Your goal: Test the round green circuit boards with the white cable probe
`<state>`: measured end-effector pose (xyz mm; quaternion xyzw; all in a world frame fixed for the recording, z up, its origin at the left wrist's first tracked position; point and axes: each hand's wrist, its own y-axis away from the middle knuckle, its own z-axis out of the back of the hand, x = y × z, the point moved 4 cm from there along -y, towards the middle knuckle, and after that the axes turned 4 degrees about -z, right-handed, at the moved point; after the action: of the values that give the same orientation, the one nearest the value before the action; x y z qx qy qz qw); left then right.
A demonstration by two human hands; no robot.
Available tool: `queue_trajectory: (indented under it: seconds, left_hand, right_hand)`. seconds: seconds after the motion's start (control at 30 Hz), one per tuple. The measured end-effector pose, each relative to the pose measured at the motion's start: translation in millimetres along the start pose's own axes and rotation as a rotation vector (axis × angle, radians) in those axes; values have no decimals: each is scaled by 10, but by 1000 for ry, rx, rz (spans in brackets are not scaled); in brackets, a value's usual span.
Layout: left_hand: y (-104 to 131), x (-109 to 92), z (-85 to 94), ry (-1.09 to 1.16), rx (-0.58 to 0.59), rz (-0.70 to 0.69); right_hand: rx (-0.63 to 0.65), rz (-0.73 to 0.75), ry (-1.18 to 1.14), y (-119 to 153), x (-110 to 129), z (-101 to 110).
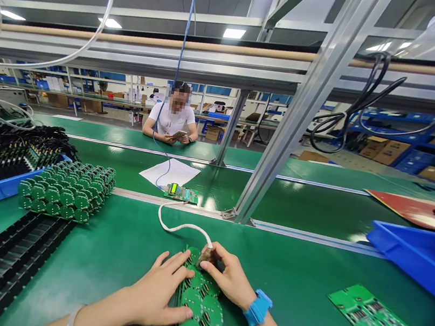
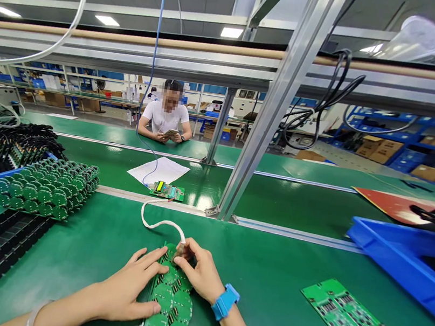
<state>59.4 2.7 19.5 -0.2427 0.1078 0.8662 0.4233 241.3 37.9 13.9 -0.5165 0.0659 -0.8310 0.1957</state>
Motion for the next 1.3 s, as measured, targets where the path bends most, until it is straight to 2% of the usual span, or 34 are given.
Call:
queue_trajectory:
  seconds: [0.23, 0.43, 0.87, 1.3]
  left_hand:
    - [9, -14, 25, -20, 13, -4]
    - [14, -49, 41, -12, 77, -16]
    - [-63, 89, 19, 14, 32, 36]
    - [-45, 118, -4, -1, 44, 0]
  right_hand:
    - [-4, 7, 28, -1, 7, -8]
    - [-19, 18, 43, 8, 21, -12]
    - [-118, 11, 76, -38, -44, -82]
    - [-132, -6, 46, -36, -65, -102]
